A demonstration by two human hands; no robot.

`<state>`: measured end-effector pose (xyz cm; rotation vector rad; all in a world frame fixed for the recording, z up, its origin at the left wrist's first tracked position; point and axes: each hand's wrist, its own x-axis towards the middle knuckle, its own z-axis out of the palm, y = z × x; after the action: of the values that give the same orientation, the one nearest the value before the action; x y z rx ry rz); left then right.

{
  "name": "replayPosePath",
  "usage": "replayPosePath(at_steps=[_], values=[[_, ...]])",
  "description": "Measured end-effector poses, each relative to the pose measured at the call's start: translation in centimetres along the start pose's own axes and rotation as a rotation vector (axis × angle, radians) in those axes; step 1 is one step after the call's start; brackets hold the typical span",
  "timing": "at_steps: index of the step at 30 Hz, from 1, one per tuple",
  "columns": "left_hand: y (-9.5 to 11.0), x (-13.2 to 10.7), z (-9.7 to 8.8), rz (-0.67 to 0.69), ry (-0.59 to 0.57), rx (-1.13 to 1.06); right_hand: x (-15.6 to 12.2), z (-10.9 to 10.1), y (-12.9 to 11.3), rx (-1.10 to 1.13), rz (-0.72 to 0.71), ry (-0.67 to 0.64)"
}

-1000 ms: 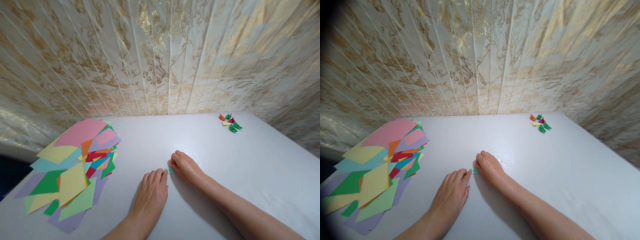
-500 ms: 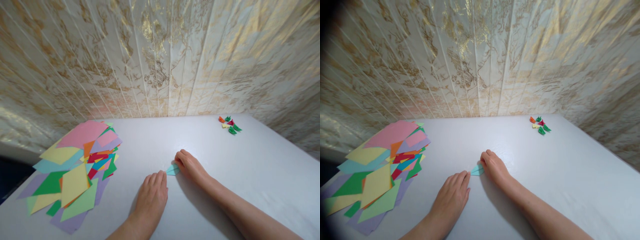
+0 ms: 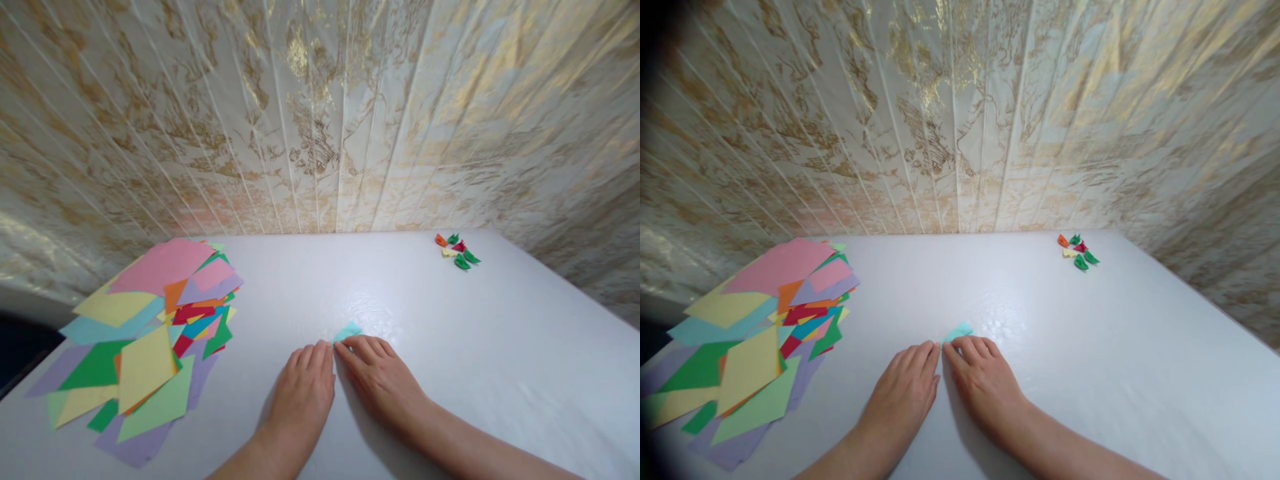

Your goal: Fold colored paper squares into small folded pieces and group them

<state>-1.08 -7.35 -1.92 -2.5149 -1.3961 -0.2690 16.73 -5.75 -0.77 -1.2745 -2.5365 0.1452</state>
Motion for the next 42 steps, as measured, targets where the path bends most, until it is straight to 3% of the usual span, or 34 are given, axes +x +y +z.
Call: replayPosePath(at_steps=[6,12,21,27,32,36,42], values=[[0.0,0.0,0.0,-0.001,0.008,0.004,0.3,-0.3,-0.2,-0.062,0.024,0.012],[-0.2,0.0,-0.2,0.014,0.030,0.007,-0.6,-0.6,1.5,-0.198,0.033,0.036],[-0.1,0.2,-0.3,-0.027,-0.065,-0.039,-1.5,-1.8,2.4,-0.298,0.099,-0.023],[-0.1,0.4,-0.3,-0.052,-0.121,-0.086,0.8,-3.1,1.6,-0.183,0.254,-0.102],[-0.2,0.1,-0.3,-0.073,-0.121,-0.157,3.6,-2.8,1.3,0.010,0.174,-0.122],[-1.3,0.3,-0.5,-0.134,-0.121,-0.360,4.4,-1.9,1.3,0.071,0.195,-0.168],[-3.0,1.5,-0.2,-0.255,-0.067,-0.686,4.1,-1.6,1.8,0.220,0.182,-0.081]])
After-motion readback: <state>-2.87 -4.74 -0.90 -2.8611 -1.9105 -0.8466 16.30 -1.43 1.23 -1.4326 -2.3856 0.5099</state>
